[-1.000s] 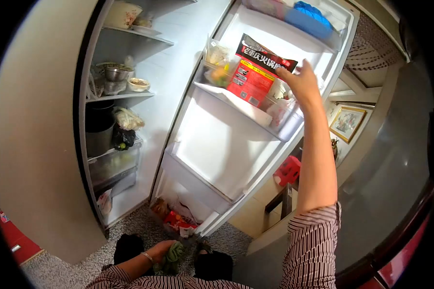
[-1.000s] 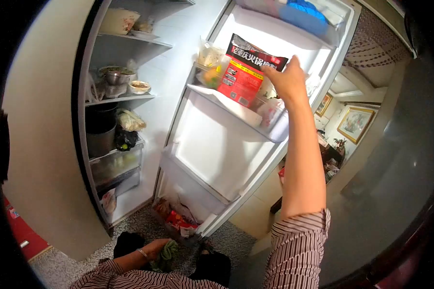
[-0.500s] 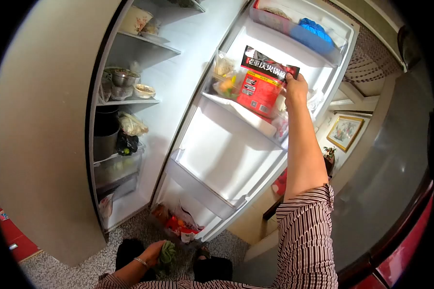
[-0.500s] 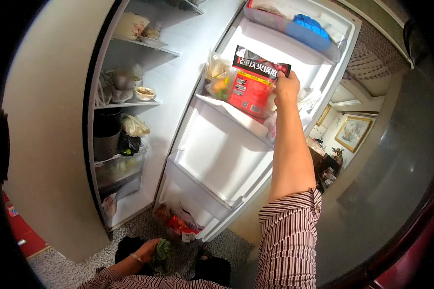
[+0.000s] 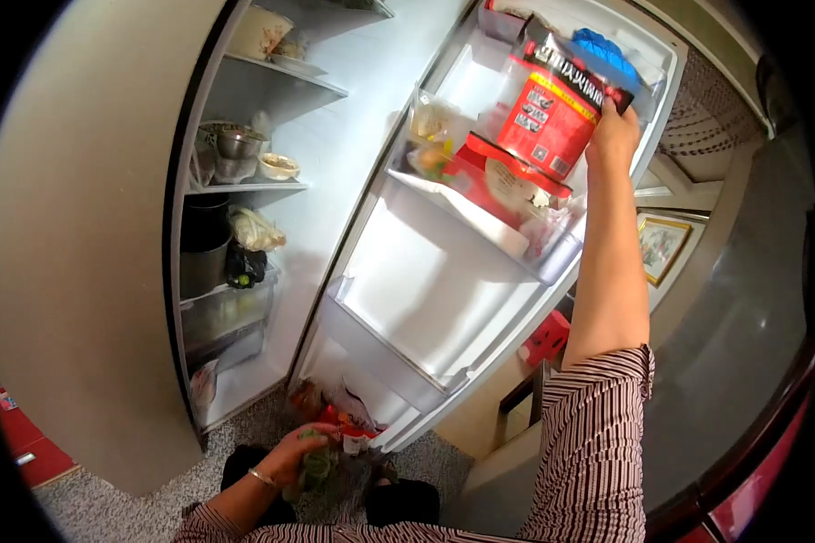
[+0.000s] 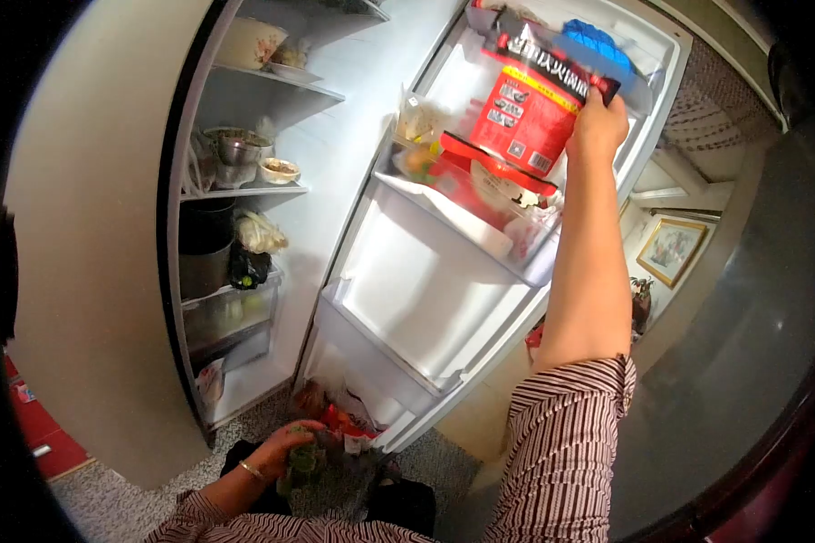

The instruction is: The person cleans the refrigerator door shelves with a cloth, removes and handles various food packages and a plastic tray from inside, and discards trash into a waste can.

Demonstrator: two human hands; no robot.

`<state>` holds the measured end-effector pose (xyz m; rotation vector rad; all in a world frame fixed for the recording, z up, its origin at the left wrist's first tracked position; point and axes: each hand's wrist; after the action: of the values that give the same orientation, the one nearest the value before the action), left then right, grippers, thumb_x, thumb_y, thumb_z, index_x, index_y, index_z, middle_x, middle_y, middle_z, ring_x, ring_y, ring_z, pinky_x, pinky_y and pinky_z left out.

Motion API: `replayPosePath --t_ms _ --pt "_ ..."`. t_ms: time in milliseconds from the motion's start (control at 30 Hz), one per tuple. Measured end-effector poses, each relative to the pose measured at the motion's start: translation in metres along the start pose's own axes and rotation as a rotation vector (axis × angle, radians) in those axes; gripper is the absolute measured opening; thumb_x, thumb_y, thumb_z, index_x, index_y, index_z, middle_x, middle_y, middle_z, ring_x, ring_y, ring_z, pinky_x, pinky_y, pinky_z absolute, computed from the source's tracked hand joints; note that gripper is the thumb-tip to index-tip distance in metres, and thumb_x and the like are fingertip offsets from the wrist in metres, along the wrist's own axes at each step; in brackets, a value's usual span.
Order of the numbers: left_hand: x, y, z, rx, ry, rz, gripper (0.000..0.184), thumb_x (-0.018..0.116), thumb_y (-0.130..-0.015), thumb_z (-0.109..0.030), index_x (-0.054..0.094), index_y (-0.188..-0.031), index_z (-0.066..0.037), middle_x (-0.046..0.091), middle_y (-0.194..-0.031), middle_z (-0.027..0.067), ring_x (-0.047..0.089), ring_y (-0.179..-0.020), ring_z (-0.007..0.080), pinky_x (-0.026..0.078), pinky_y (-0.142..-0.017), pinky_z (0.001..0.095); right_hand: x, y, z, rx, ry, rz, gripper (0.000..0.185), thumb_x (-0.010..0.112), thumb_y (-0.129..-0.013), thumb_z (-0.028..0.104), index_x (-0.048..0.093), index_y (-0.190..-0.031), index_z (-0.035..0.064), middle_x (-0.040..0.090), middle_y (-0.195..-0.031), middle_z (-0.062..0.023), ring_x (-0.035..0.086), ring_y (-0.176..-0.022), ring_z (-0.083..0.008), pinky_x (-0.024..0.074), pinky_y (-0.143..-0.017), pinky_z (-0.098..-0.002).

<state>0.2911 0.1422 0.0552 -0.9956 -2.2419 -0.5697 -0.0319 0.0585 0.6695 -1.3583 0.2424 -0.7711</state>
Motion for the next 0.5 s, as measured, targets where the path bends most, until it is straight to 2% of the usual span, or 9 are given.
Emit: replayPosePath --t_ms 33,100,167,233,300,333,400,433,500 --pt "0.005 -0.001 -0.007 -0.010 0.001 -0.005 0.040 0.068 -0.091 -0.025 0.061 -0.127 -0.012 0.061 -0.126 0.0063 0.052 -0.122 0.0222 0.039 -0.106 0.0392 0.006 0.011 0.019 0.059 -0.043 0.024 0.015 0.060 -0.096 0.007 0.067 -0.106 -0.0024 0.069 -0.096 -0.0099 0.063 -0.079 -0.0171 0.0515 -0.073 -0.0326" --pt "0.028 -0.005 -0.028 0.240 -0.165 0.055 0.048 0.071 -0.087 -0.023 0.058 -0.132 -0.014 0.060 -0.127 0.0066 0.051 -0.122 0.0222 0.038 -0.107 0.0393 0.013 0.035 0.050 0.155 -0.154 0.103 0.016 0.058 -0.098 0.007 0.064 -0.109 -0.0025 0.069 -0.096 -0.0110 0.065 -0.081 -0.0182 0.0533 -0.073 -0.0327" --pt "0.081 0.015 -0.074 0.243 -0.144 0.042 0.057 0.073 -0.086 -0.022 0.052 -0.138 -0.014 0.060 -0.127 0.0080 0.054 -0.120 0.0214 0.042 -0.102 0.0370 0.016 0.072 0.071 0.207 -0.192 0.226 0.015 0.056 -0.099 0.008 0.063 -0.110 -0.0011 0.068 -0.100 -0.0105 0.066 -0.084 -0.0182 0.0545 -0.075 -0.0328" --pt "0.103 0.009 -0.093 0.532 -0.322 0.107 0.073 0.073 -0.086 -0.018 0.037 -0.150 -0.016 0.057 -0.132 0.0094 0.057 -0.114 0.0202 0.050 -0.091 0.0328 0.014 0.111 0.075 0.287 -0.280 0.350 0.016 0.056 -0.100 0.009 0.060 -0.112 -0.0005 0.068 -0.105 -0.0114 0.066 -0.089 -0.0193 0.0556 -0.079 -0.0348" --pt "0.118 0.004 -0.102 0.686 -0.342 0.193 0.090 0.075 -0.085 -0.015 0.020 -0.156 -0.017 0.050 -0.140 0.0102 0.059 -0.115 0.0224 0.053 -0.082 0.0295 0.014 0.170 0.095 0.410 -0.307 0.377 0.020 0.055 -0.100 0.009 0.058 -0.115 -0.0026 0.068 -0.108 -0.0126 0.066 -0.094 -0.0211 0.0551 -0.083 -0.0362" --pt "0.125 0.005 -0.101 0.674 -0.333 0.166 0.090 0.075 -0.085 -0.015 0.020 -0.156 -0.017 0.050 -0.140 0.0102 0.059 -0.115 0.0224 0.053 -0.082 0.0295 0.011 0.196 0.091 0.427 -0.357 0.378 0.019 0.055 -0.100 0.008 0.058 -0.115 -0.0020 0.067 -0.108 -0.0123 0.066 -0.095 -0.0206 0.0538 -0.087 -0.0357" --pt "0.133 0.009 -0.094 0.755 -0.181 0.299 0.098 0.077 -0.085 -0.017 0.010 -0.157 -0.016 0.042 -0.148 0.0121 0.057 -0.121 0.0255 0.054 -0.081 0.0301 0.007 0.251 0.101 0.523 -0.442 0.329 0.016 0.057 -0.099 0.007 0.062 -0.112 0.0000 0.067 -0.099 -0.0060 0.062 -0.082 -0.0143 0.0520 -0.072 -0.0290" --pt "0.132 0.008 -0.086 0.844 -0.145 0.324 0.093 0.077 -0.085 -0.019 0.016 -0.154 -0.014 0.037 -0.151 0.0141 0.054 -0.125 0.0282 0.055 -0.083 0.0313 -0.002 0.275 0.102 0.597 -0.436 0.335 0.016 0.057 -0.099 0.007 0.062 -0.113 0.0011 0.066 -0.099 -0.0044 0.061 -0.081 -0.0120 0.0497 -0.069 -0.0270" --pt "0.124 0.023 -0.079 0.758 -0.034 0.258 0.089 0.077 -0.085 -0.019 0.019 -0.153 -0.014 0.037 -0.151 0.0140 0.054 -0.126 0.0287 0.054 -0.086 0.0327 -0.020 0.321 0.109 0.710 -0.479 0.334 0.018 0.057 -0.099 0.008 0.061 -0.116 0.0042 0.064 -0.101 -0.0016 0.056 -0.080 -0.0064 0.0428 -0.061 -0.0223"
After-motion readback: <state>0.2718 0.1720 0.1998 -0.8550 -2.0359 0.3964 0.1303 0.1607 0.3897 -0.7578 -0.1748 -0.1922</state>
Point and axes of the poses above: each hand's wrist, its own y-axis away from the middle knuckle, its own x-axis out of the palm, z = x × y
